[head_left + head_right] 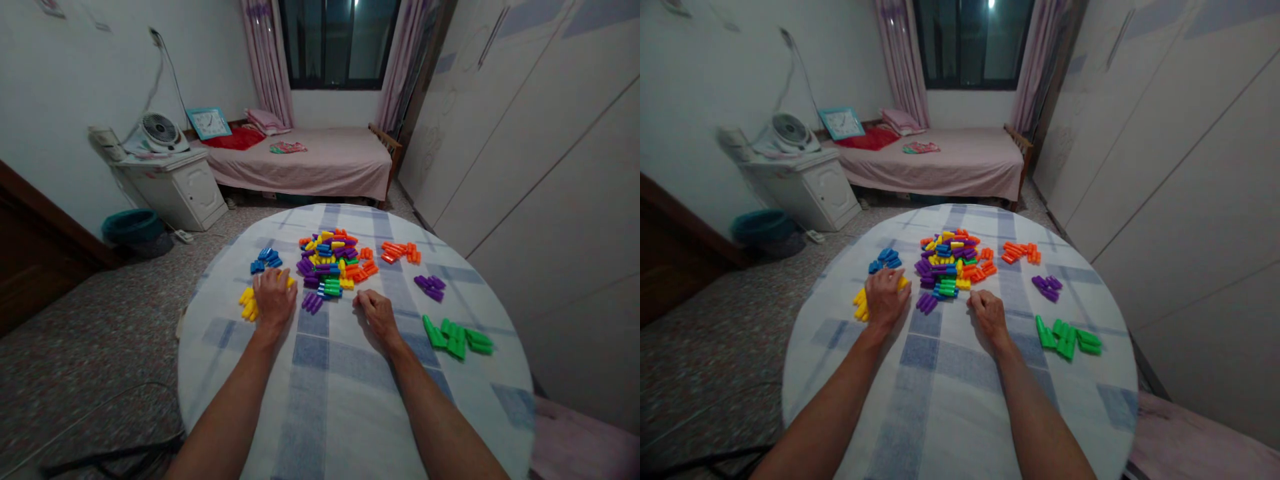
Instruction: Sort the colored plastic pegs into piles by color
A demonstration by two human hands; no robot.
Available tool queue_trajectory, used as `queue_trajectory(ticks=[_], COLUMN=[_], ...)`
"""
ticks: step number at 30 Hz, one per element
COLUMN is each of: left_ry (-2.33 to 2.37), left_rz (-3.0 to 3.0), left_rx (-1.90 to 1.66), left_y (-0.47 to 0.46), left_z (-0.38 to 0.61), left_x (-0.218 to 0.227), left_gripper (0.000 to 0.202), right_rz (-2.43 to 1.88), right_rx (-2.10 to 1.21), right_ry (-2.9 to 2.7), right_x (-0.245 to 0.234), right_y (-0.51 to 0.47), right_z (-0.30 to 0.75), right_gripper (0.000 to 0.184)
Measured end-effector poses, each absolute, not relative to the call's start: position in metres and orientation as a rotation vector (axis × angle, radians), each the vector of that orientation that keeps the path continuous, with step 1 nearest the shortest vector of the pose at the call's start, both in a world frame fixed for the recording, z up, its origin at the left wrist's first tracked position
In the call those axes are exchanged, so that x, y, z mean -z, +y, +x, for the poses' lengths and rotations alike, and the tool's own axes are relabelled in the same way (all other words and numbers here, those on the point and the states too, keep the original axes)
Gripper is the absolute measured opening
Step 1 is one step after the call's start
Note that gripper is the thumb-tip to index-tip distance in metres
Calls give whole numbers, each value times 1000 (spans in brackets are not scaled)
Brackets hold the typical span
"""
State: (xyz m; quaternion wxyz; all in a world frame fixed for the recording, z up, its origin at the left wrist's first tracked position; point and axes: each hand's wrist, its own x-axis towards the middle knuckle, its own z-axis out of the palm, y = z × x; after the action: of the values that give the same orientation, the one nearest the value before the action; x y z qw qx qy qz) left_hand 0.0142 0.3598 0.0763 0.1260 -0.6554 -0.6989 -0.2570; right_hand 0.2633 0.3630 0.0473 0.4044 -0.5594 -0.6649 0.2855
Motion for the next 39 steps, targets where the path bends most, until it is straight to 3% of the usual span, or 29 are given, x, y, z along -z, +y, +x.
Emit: queue_trajectory(ticks=[7,13,19,29,35,39], left_ry=[-2353,-2035,-1634,-1487,-1575,-1626], left_rz=[-1705,-1849,-2403,-2550,-2529,-2543], left_rx=[477,829,1080,909,986,1015], left_y=[359,361,358,360,363,365], left_z=[-12,5,45,48,48,46], left_x=[-65,-61,-45,-45,-43,-40], left_gripper=[36,38,32,35,26,26], right_rz=[-1442,-1439,-1345,-1239,-1400,-1491], right_rx=[-695,-647,-506,-265,-182,-128], right_ry=[-1678,-1721,-1807,-2176,-2085,-2086], right_x=[-50,-52,-44,-43,-49,-50], right_y=[363,362,364,361,358,355], right_z=[262,262,262,234,234,234], right_gripper=[47,46,25,54,24,18])
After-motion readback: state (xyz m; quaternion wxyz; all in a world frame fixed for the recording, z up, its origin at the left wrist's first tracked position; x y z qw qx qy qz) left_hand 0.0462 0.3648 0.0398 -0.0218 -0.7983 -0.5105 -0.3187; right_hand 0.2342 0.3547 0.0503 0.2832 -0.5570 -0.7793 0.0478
